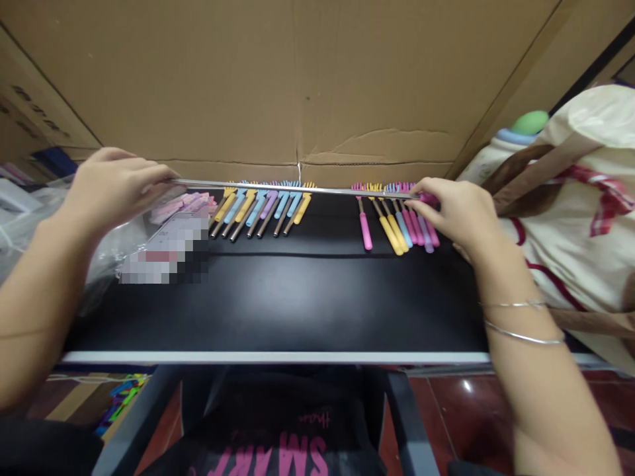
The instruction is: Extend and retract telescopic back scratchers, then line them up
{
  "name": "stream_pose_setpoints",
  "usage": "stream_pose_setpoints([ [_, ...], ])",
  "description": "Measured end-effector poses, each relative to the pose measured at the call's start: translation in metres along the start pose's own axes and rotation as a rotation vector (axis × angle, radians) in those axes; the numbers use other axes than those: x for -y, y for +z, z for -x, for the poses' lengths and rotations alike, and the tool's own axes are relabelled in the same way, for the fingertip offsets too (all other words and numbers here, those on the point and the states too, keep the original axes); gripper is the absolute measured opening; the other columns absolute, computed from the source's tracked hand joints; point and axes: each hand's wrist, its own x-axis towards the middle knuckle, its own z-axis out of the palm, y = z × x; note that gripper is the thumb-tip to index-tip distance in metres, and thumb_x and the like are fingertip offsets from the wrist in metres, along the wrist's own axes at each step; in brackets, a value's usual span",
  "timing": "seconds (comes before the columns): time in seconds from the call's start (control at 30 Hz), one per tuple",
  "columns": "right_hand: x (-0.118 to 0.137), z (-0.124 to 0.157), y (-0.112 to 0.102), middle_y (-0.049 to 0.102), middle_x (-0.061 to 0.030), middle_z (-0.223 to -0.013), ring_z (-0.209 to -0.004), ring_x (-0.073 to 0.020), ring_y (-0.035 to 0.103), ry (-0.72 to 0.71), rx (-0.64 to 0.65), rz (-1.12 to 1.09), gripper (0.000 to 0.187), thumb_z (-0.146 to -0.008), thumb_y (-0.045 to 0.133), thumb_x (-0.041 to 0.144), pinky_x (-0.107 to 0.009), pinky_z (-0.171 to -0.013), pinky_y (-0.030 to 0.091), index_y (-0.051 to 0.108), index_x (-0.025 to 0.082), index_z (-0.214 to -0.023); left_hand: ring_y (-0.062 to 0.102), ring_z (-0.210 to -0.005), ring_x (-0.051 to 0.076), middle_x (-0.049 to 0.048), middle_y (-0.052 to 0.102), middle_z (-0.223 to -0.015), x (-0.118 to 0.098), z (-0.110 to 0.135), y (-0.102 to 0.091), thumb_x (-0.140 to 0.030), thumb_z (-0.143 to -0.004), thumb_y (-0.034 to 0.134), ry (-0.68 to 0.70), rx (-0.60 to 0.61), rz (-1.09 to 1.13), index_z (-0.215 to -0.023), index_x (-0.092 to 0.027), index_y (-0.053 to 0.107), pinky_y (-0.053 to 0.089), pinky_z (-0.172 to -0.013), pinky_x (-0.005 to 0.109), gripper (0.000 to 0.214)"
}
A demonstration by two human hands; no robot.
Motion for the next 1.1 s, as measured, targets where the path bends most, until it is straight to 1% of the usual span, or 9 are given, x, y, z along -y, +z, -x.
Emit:
stream_pose_setpoints([
  [0.1,0.004,0.000,0.001,0.069,-0.0085,-0.083,-0.071,-0.0229,0.059,-0.043,-0.002,0.092,0.040,-0.085,0.040,0.050,-0.028,-0.056,0.030,0.064,0.022,-0.100,0.058,-0.085,0.017,0.0065,0.070,-0.097,-0.001,-0.002,-0.002,-0.038,-0.095,0.022,-0.008,0.007,-0.048,-0.105,-0.022,0.063,0.036,-0.089,0.035,0.046],
  [0.17,0.004,-0.001,0.001,0.070,-0.0088,-0.085,-0.071,-0.0231,0.060,-0.042,-0.002,0.092,0.040,-0.085,0.040,0.049,-0.028,-0.055,0.030,0.065,0.022,-0.100,0.059,-0.087,0.017,0.0076,0.069,-0.098,-0.003,-0.004,-0.004,-0.037,-0.096,0.020,-0.021,0.007,-0.105,-0.107,-0.021,0.063,0.038,-0.084,0.034,0.047],
  [0.33,0.000,-0.001,0.003,0.070,-0.0081,-0.091,-0.079,-0.0244,0.062,0.021,0.032,-0.044,0.040,-0.083,0.040,0.051,-0.029,-0.060,0.035,0.064,0.023,-0.098,0.063,-0.087,0.018,0.0054,0.072,-0.094,-0.007,-0.003,-0.007,-0.037,-0.097,0.022,-0.036,-0.027,-0.206,-0.102,-0.023,0.064,0.039,-0.069,0.031,0.045],
  [0.43,-0.005,-0.001,0.003,0.069,-0.0073,-0.088,-0.077,-0.0237,0.060,0.052,0.042,-0.089,0.041,-0.081,0.042,0.053,-0.030,-0.061,0.036,0.063,0.024,-0.100,0.065,-0.087,0.017,0.0018,0.073,-0.092,-0.007,0.003,-0.003,-0.037,-0.096,0.028,0.008,-0.024,-0.198,-0.102,-0.027,0.064,0.039,-0.066,0.030,0.039],
  [0.57,-0.010,0.000,0.000,0.065,-0.0067,-0.083,-0.073,-0.0221,0.058,0.076,0.052,-0.152,0.046,-0.078,0.046,0.061,-0.031,-0.063,0.038,0.062,0.023,-0.098,0.066,-0.082,0.017,0.0010,0.073,-0.091,-0.004,0.012,0.006,-0.038,-0.093,0.034,0.006,-0.031,-0.167,-0.102,-0.028,0.066,0.039,-0.065,0.029,0.035],
  [0.7,-0.014,0.004,-0.006,0.063,-0.0049,-0.080,-0.072,-0.0198,0.056,0.052,0.136,-0.320,0.050,-0.072,0.052,0.069,-0.032,-0.067,0.040,0.060,0.022,-0.088,0.066,-0.083,0.017,0.0002,0.073,-0.093,-0.001,0.017,0.009,-0.041,-0.092,0.035,0.034,-0.045,-0.142,-0.104,-0.028,0.066,0.040,-0.065,0.028,0.036],
  [0.83,-0.021,0.007,-0.007,0.063,-0.0037,-0.075,-0.068,-0.0195,0.055,0.042,0.264,-0.384,0.057,-0.066,0.053,0.075,-0.033,-0.066,0.041,0.061,0.022,-0.084,0.065,-0.080,0.017,0.0000,0.073,-0.087,-0.004,0.020,0.004,-0.045,-0.093,0.036,0.055,-0.072,-0.138,-0.096,-0.028,0.068,0.039,-0.066,0.028,0.036],
  [0.97,-0.028,0.011,-0.005,0.064,-0.0031,-0.076,-0.070,-0.0192,0.056,0.055,0.424,-0.410,0.054,-0.069,0.055,0.073,-0.032,-0.068,0.041,0.062,0.022,-0.086,0.062,-0.079,0.018,0.0023,0.070,-0.080,-0.010,0.020,0.000,-0.052,-0.093,0.034,0.037,-0.014,-0.103,-0.091,-0.027,0.069,0.035,-0.063,0.028,0.044],
  [1.1,-0.027,0.012,-0.006,0.064,-0.0030,-0.075,-0.069,-0.0188,0.055,0.066,0.439,-0.403,0.053,-0.070,0.054,0.072,-0.031,-0.066,0.040,0.062,0.022,-0.084,0.060,-0.084,0.018,0.0035,0.068,-0.083,-0.010,0.019,0.004,-0.057,-0.094,0.026,0.028,0.028,-0.047,-0.095,-0.028,0.068,0.032,-0.060,0.028,0.051],
])
